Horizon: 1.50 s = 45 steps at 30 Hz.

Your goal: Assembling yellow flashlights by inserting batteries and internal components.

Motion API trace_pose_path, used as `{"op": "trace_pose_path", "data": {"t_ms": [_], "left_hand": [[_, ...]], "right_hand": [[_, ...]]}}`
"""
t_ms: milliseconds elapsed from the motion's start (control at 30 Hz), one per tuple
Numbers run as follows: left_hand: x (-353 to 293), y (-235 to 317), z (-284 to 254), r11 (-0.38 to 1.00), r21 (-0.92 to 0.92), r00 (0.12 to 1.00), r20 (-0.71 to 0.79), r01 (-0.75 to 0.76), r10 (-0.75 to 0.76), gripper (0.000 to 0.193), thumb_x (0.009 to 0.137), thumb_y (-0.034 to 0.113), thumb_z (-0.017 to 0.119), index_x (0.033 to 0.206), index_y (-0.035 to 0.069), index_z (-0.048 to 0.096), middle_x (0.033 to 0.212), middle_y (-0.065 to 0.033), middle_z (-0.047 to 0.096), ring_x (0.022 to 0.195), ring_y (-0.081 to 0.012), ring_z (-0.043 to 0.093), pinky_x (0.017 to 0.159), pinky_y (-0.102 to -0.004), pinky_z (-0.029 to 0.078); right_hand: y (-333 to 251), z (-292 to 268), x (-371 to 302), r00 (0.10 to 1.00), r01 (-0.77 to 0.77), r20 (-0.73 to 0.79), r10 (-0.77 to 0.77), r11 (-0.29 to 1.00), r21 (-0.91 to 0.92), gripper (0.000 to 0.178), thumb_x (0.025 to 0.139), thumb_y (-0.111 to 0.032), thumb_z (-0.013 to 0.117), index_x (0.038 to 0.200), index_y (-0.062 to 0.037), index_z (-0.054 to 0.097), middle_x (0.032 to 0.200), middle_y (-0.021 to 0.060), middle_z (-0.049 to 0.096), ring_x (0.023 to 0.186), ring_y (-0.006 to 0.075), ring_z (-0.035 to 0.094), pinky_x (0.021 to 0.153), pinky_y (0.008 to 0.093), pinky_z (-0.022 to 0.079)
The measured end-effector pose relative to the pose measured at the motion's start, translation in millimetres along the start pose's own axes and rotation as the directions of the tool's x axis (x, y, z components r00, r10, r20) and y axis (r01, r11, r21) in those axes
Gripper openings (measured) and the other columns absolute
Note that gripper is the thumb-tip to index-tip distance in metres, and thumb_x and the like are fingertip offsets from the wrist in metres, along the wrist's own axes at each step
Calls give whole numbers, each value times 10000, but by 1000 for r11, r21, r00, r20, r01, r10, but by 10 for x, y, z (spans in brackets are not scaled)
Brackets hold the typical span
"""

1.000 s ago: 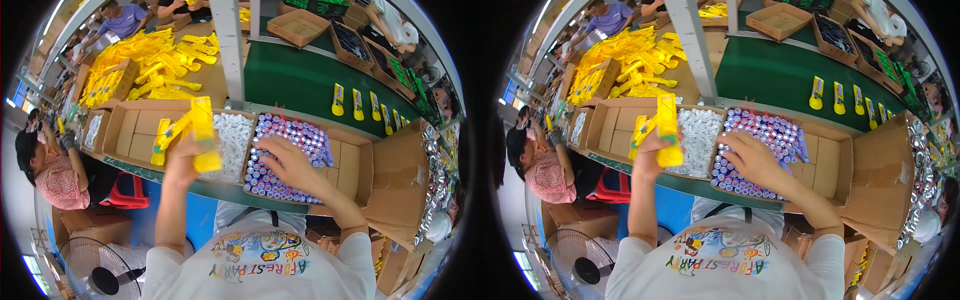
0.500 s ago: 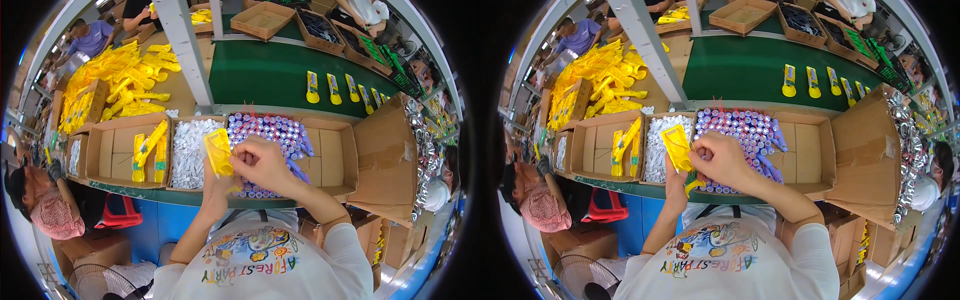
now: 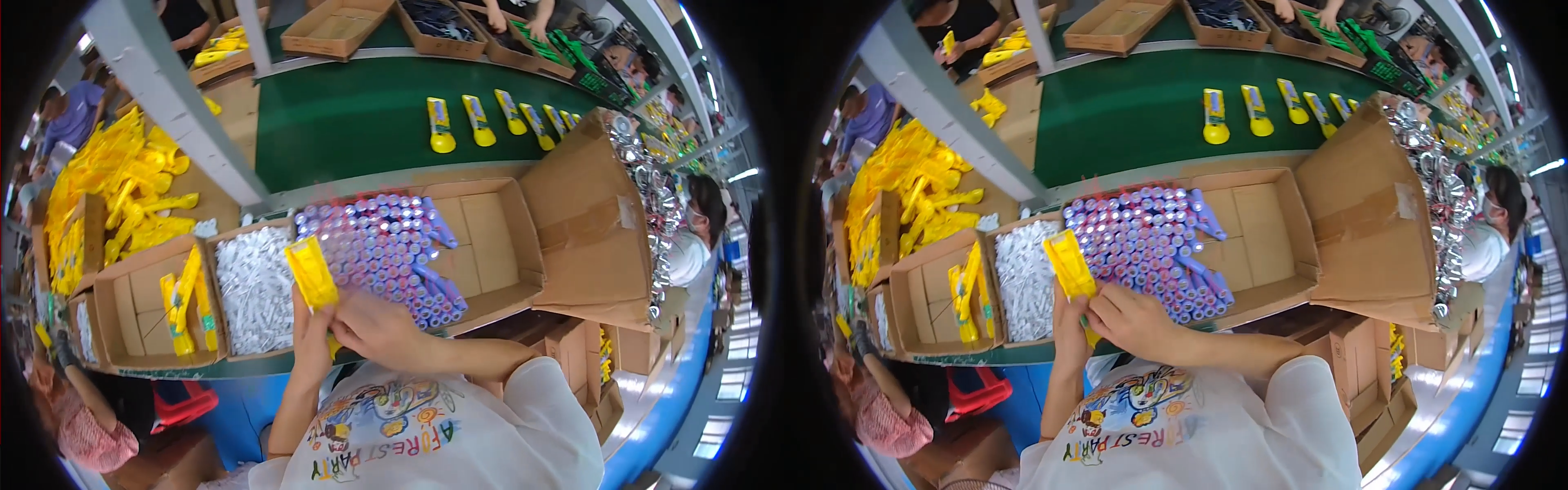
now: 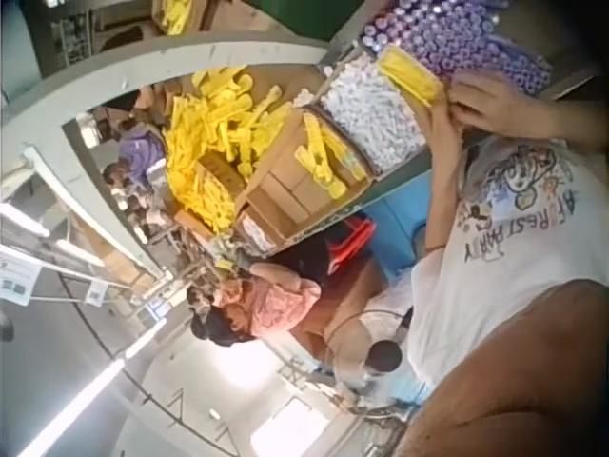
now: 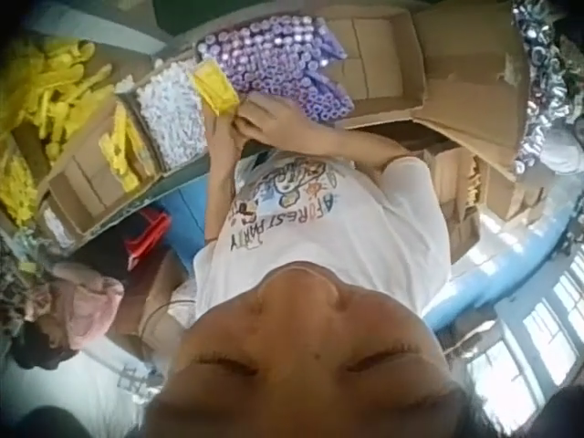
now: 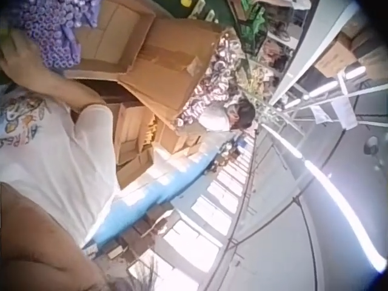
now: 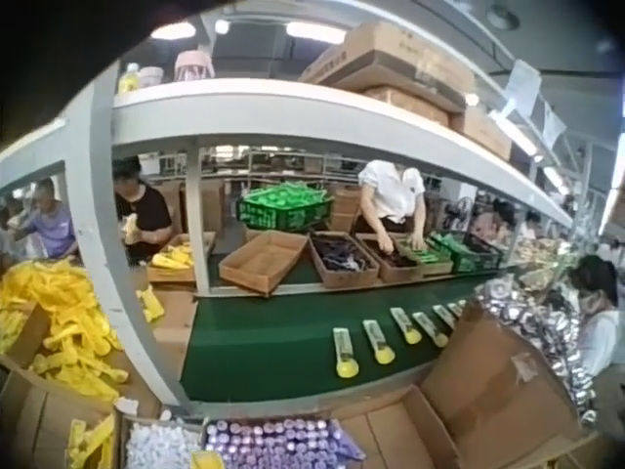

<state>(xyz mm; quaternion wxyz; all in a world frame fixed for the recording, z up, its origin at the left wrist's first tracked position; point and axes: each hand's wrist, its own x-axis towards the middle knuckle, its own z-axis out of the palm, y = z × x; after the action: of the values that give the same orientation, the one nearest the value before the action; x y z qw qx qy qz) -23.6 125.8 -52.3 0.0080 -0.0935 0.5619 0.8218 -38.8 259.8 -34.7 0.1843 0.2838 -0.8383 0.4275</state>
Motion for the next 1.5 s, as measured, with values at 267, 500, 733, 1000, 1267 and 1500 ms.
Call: {"op": "trace_pose_path", "data": {"t_ms": [267,500,733,1000,1267,1500], "left_hand": [[-128,114,42,1000,1,980,197,20,-20,460,904,-6,376,1340,112,284,961,-99,520,733,-170,544,685,-351,519],[-246,-72,150,985,174,950,308,-12,-43,495,913,-37,380,1365,81,215,968,-79,518,736,-129,558,670,-288,512],[-293,-37,10,976,190,979,191,-106,69,573,859,-46,377,1386,80,189,975,-75,512,743,-120,559,667,-271,504],[-281,209,-561,971,-183,962,-253,-153,103,387,989,235,514,1282,87,308,936,-51,556,741,-110,558,622,-257,490],[-452,208,-682,984,-115,957,-270,-139,104,322,1010,265,472,1261,126,325,896,-75,531,662,-143,547,606,-312,517],[-436,102,-549,985,-168,998,-48,-44,37,365,973,213,514,1222,34,317,840,-81,535,645,-149,560,579,-302,504]], "right_hand": [[2083,-1188,43,365,-894,504,783,446,-46,287,877,-289,673,932,-8,658,742,71,677,627,148,643,592,287,518],[398,-921,333,747,-618,528,404,715,328,146,892,-159,671,910,-16,657,712,12,634,633,71,602,571,221,502],[77,-385,595,714,-438,660,233,884,162,221,902,-191,651,798,0,610,654,62,644,560,106,630,482,249,476],[223,551,1202,764,26,630,-135,983,179,206,859,-235,653,792,-44,610,709,79,607,656,219,605,593,350,492],[308,683,1270,692,398,668,-274,917,-36,91,748,-175,681,817,-120,705,897,32,660,891,248,631,719,355,527],[359,504,1147,807,226,464,-365,917,328,156,805,-95,713,957,-65,694,982,65,628,878,202,629,717,313,513]]}}
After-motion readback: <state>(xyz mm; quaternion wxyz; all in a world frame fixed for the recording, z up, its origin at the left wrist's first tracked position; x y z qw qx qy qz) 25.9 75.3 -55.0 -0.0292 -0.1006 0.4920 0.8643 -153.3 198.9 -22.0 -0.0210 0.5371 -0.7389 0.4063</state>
